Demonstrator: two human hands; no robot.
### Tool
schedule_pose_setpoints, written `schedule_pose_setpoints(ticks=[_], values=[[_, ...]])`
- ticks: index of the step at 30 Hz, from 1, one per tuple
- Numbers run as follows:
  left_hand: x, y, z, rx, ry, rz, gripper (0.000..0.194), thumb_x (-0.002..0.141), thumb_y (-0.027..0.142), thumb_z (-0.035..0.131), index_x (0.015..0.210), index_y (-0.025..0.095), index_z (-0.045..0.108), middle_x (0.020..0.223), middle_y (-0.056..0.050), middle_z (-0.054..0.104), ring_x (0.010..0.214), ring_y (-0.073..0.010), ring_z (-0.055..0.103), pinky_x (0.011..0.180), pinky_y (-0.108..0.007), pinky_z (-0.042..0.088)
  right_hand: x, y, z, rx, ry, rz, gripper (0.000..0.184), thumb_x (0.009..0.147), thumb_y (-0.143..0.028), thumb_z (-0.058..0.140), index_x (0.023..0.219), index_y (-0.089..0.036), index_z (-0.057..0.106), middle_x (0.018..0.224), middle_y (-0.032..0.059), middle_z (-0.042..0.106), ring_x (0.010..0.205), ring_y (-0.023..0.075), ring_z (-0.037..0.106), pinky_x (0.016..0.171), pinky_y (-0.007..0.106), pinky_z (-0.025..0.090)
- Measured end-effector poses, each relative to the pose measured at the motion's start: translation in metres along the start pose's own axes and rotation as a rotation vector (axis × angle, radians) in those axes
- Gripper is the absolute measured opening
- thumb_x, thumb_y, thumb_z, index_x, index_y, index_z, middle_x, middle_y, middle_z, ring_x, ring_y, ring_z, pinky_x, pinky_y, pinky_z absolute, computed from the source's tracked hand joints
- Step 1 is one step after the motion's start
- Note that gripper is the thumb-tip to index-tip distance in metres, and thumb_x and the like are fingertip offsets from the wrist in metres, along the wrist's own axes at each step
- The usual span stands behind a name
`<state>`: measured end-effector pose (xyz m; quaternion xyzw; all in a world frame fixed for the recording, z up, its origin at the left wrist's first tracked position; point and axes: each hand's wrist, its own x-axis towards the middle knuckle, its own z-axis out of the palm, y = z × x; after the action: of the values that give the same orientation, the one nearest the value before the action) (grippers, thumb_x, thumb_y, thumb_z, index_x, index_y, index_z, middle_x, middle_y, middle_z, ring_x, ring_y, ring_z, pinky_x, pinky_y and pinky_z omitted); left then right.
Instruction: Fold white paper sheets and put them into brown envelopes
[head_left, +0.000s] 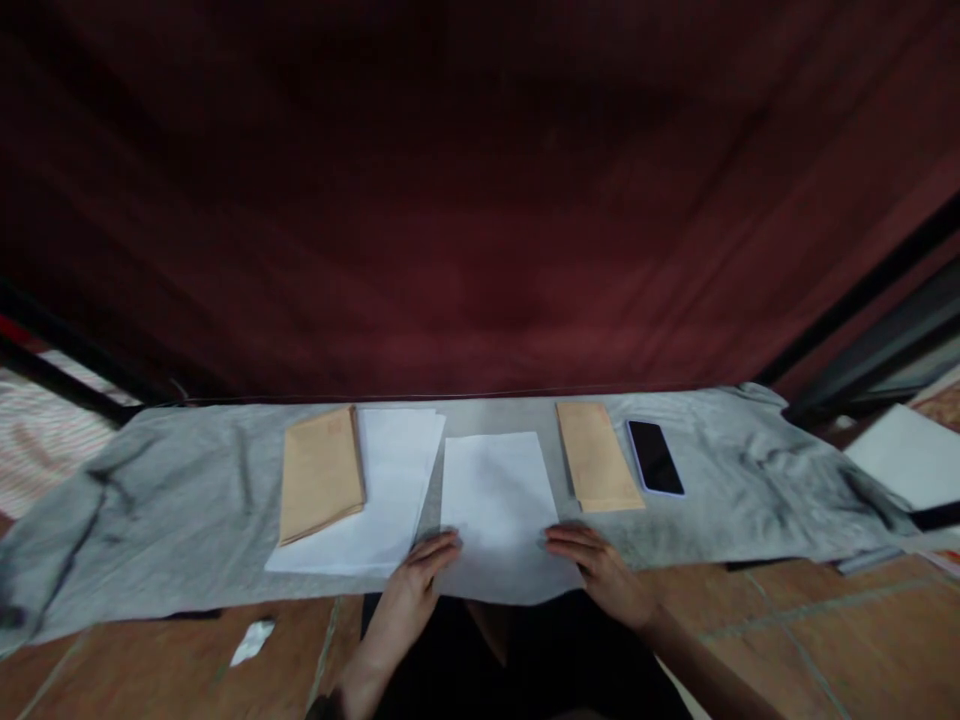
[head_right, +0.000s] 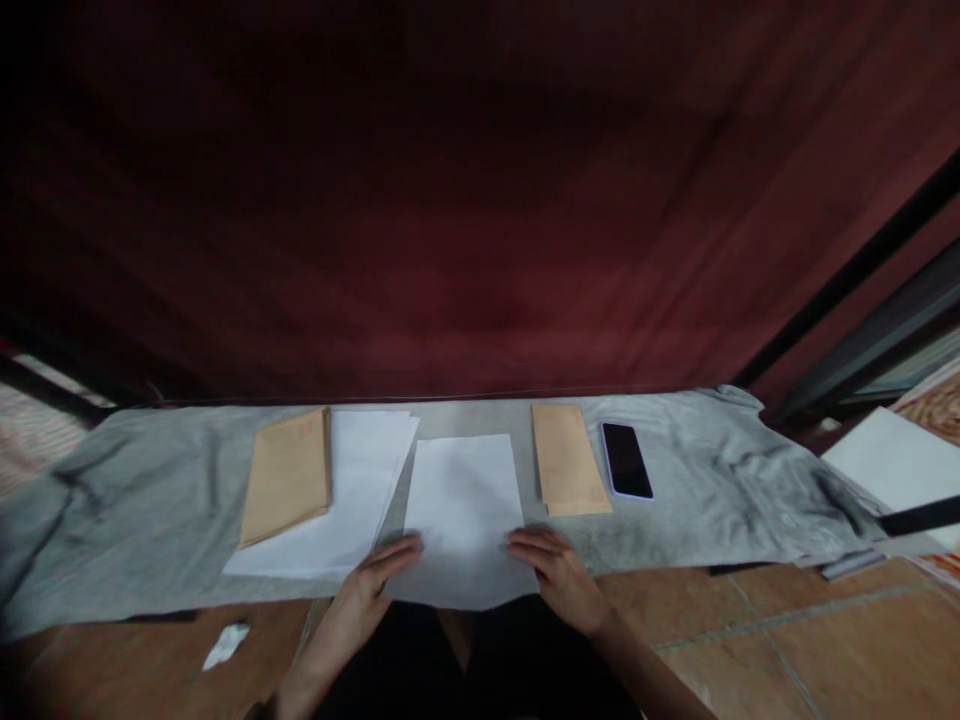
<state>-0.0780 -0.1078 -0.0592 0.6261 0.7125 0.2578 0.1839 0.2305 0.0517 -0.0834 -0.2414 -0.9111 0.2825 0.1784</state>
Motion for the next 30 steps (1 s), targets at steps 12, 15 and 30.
schedule_pose_setpoints(ticks=[12, 15, 30], values=[[0.043, -0.007, -0.001, -0.177, 0.267, -0.083, 0.038, 0.091, 0.055, 0.050, 0.092, 0.022, 0.071, 0.091, -0.006, 0.077, 0.087, -0.0235, 0.071, 0.082, -0.037, 0.057, 0.035, 0.003, 0.015, 0.087, 0.348, 0.313, 0.046, 0.101, -0.053, 0.037, 0.092, -0.023, 0.071, 0.087, 0.0067, 0.074, 0.083, 0.0244, 0.070, 0.077, 0.035, 0.057], [0.055, -0.003, 0.000, -0.222, 0.245, -0.181, 0.036, 0.091, 0.054, 0.047, 0.092, 0.022, 0.065, 0.085, -0.004, 0.074, 0.078, -0.0207, 0.068, 0.074, -0.033, 0.054, 0.053, -0.001, 0.016, 0.129, 0.394, 0.378, 0.042, 0.101, -0.052, 0.038, 0.089, -0.022, 0.065, 0.076, 0.0042, 0.069, 0.071, 0.0209, 0.066, 0.065, 0.029, 0.051], [0.096, 0.008, 0.009, 0.150, 0.238, -0.519, 0.024, 0.098, 0.037, 0.045, 0.095, 0.020, 0.061, 0.075, -0.004, 0.071, 0.066, -0.0182, 0.066, 0.060, -0.027, 0.035, 0.109, 0.012, 0.030, -0.154, 0.431, 0.558, 0.033, 0.101, -0.035, 0.037, 0.100, -0.016, 0.063, 0.083, 0.0096, 0.073, 0.074, 0.0209, 0.069, 0.065, 0.027, 0.045]])
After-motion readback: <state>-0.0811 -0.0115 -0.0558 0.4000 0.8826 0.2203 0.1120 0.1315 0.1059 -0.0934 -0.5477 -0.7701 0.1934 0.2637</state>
